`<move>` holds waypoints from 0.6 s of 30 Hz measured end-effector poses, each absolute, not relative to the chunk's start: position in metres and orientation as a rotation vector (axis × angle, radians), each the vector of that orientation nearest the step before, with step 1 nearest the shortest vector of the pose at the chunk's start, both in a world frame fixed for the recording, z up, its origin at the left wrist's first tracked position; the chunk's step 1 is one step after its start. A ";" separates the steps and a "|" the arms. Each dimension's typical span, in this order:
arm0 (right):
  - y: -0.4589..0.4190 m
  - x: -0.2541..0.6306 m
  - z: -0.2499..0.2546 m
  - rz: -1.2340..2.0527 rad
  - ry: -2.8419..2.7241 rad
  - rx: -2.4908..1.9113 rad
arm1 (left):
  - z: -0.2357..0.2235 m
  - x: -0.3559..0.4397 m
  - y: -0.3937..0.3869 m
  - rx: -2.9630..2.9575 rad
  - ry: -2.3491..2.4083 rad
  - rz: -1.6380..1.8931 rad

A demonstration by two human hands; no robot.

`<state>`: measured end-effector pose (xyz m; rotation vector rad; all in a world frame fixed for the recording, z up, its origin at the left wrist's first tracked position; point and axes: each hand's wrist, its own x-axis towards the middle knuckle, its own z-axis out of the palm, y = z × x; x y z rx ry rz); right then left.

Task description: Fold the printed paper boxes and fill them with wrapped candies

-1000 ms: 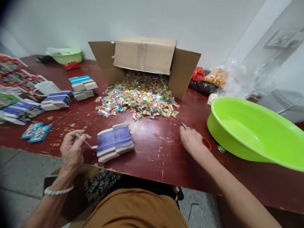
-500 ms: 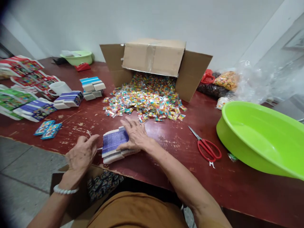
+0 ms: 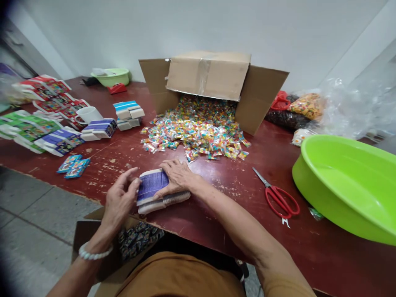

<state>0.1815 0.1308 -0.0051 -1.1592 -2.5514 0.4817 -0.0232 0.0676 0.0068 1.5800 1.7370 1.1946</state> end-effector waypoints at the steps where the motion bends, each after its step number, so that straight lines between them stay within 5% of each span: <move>1: 0.131 0.183 -0.007 0.477 -2.546 -1.152 | 0.006 -0.018 0.068 1.711 1.772 1.150; 18: 0.126 0.208 -0.029 0.442 -2.397 -1.049 | 0.006 0.034 0.062 2.233 2.180 0.385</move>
